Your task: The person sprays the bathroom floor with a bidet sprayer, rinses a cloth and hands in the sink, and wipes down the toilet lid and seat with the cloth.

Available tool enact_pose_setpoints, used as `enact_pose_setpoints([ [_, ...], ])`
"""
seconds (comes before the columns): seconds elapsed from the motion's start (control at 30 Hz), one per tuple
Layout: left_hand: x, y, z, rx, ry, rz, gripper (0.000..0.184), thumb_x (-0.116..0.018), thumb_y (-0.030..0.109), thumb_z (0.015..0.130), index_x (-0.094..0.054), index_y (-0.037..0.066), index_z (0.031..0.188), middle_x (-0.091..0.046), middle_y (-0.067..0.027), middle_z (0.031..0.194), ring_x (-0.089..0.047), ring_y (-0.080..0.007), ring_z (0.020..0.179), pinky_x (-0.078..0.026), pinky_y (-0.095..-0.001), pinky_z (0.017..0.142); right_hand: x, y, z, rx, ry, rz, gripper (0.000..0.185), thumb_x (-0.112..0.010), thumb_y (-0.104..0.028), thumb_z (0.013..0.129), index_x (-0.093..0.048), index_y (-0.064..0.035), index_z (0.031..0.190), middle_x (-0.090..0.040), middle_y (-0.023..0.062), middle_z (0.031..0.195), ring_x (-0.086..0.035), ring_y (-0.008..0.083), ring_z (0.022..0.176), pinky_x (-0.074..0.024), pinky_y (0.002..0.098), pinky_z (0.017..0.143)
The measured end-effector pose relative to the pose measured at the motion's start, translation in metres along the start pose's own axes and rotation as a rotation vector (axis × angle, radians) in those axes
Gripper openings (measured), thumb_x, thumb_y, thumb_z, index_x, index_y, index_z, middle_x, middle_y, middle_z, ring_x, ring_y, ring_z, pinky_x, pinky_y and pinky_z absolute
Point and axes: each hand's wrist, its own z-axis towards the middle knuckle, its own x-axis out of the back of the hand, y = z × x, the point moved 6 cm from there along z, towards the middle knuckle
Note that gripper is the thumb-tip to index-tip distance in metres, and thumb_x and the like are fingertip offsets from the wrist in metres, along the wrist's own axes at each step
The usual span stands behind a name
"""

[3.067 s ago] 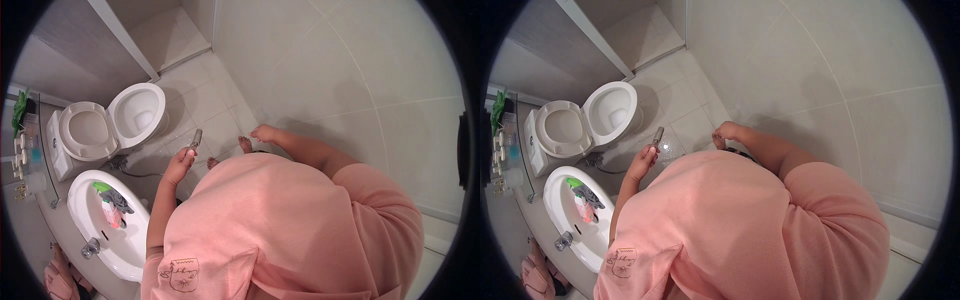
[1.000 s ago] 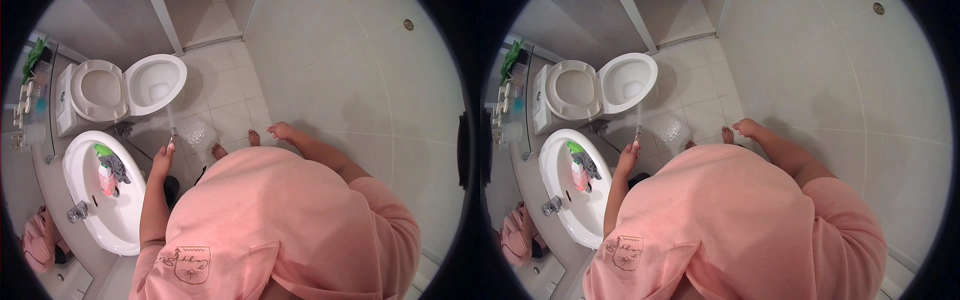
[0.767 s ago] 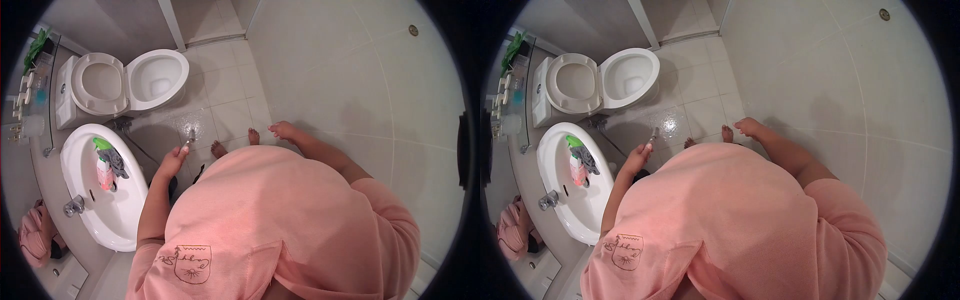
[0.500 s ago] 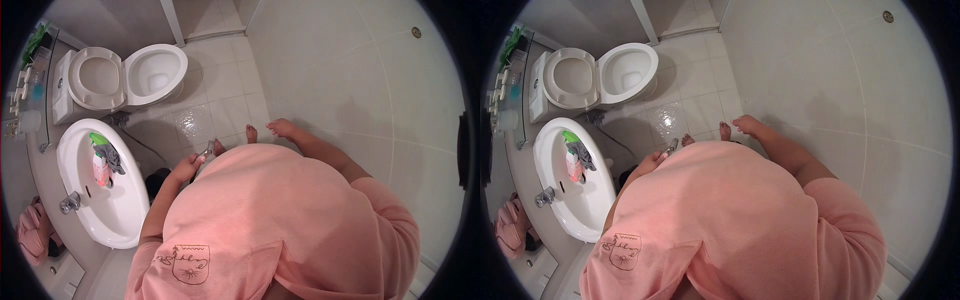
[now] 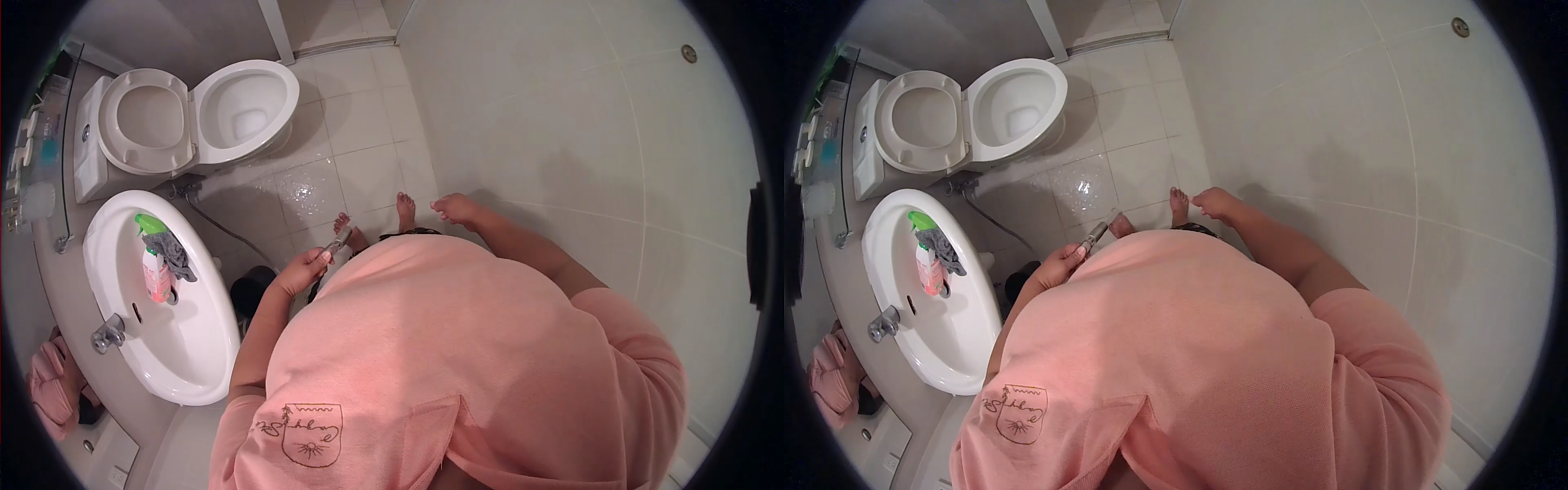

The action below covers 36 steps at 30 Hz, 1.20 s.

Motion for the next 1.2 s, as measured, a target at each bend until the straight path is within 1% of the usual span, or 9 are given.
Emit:
enact_pose_setpoints([
  [0.07,-0.002,0.008,-0.001,0.0,-0.02,-0.035,0.036,-0.05,0.045,0.095,-0.061,0.011,0.093,-0.04,0.0058,0.066,-0.032,-0.0068,0.057,-0.028,-0.0216,0.052,-0.002,0.001,-0.004,-0.072,-0.06,-0.029,0.052,-0.062,-0.038,0.086,-0.057,0.0023,0.118,-0.059,0.0108,0.108,-0.053,0.0199,0.094,-0.0439,0.0362,0.08],
  [0.3,-0.006,0.025,0.012,-0.033,-0.119,0.014,0.033,-0.049,0.042,0.096,-0.06,0.011,0.093,-0.04,0.0061,0.066,-0.032,-0.0062,0.058,-0.029,-0.021,0.053,-0.006,0.012,-0.004,-0.098,-0.05,-0.003,0.052,-0.062,-0.039,0.086,-0.058,0.0014,0.118,-0.059,0.012,0.109,-0.055,0.022,0.098,-0.0444,0.0374,0.082],
  [0.43,-0.004,0.033,0.019,-0.017,-0.18,0.032,0.038,-0.046,0.047,0.096,-0.059,0.011,0.092,-0.044,0.0064,0.065,-0.036,-0.0066,0.059,-0.031,-0.0214,0.055,-0.009,0.021,-0.013,-0.13,-0.039,0.0,0.049,-0.062,-0.039,0.086,-0.059,-0.0008,0.117,-0.06,0.012,0.108,-0.055,0.0221,0.096,-0.045,0.0371,0.081],
  [0.6,0.006,0.031,0.034,0.019,-0.217,0.027,0.038,-0.046,0.046,0.096,-0.058,0.01,0.091,-0.044,0.0056,0.064,-0.036,-0.007,0.057,-0.031,-0.0212,0.053,-0.011,0.047,-0.026,-0.162,0.001,0.03,0.046,-0.06,-0.039,0.087,-0.061,-0.0033,0.116,-0.061,0.0108,0.107,-0.055,0.0213,0.093,-0.0451,0.0357,0.079],
  [0.67,0.008,0.027,0.038,0.026,-0.233,0.027,0.038,-0.046,0.046,0.096,-0.058,0.01,0.091,-0.044,0.0054,0.064,-0.037,-0.0071,0.056,-0.031,-0.0212,0.052,-0.005,0.045,-0.043,-0.154,0.036,-0.069,0.051,-0.058,-0.041,0.088,-0.06,0.0018,0.115,-0.063,0.0167,0.104,-0.057,0.025,0.089,-0.0467,0.0392,0.078],
  [0.77,0.015,0.025,0.041,0.031,-0.24,0.075,0.038,-0.047,0.046,0.096,-0.058,0.01,0.091,-0.044,0.0053,0.064,-0.037,-0.0069,0.056,-0.032,-0.0216,0.051,-0.001,0.058,-0.05,-0.18,0.058,0.02,0.053,-0.057,-0.042,0.088,-0.058,-0.001,0.121,-0.061,0.0172,0.109,-0.055,0.0255,0.092,-0.0456,0.04,0.08],
  [0.9,0.028,0.015,0.042,0.094,-0.184,0.075,0.035,-0.05,0.041,0.096,-0.061,0.009,0.091,-0.043,0.0053,0.063,-0.036,-0.0067,0.056,-0.031,-0.0221,0.052,0.013,0.043,-0.067,-0.321,0.084,-0.056,0.054,-0.06,-0.045,0.086,-0.058,-0.0055,0.123,-0.06,0.0147,0.113,-0.054,0.0255,0.1,-0.0442,0.0401,0.086],
  [1.0,0.042,0.003,0.045,0.101,-0.134,0.101,0.035,-0.052,0.042,0.095,-0.062,0.009,0.089,-0.044,0.005,0.063,-0.037,-0.0071,0.057,-0.032,-0.0228,0.052,0.022,0.035,-0.05,-0.244,0.062,-0.088,0.055,-0.059,-0.046,0.086,-0.058,-0.0057,0.123,-0.059,0.0149,0.113,-0.054,0.0274,0.101,-0.0434,0.0407,0.088],
  [1.2,0.081,-0.019,0.053,0.083,-0.014,0.197,0.034,-0.054,0.043,0.094,-0.062,0.01,0.09,-0.044,0.005,0.064,-0.036,-0.0066,0.055,-0.03,-0.0223,0.05,0.036,-0.019,-0.031,-0.118,0.051,-0.155,0.054,-0.059,-0.045,0.087,-0.059,-0.003,0.121,-0.061,0.0129,0.11,-0.055,0.0226,0.098,-0.0441,0.0382,0.086],
])
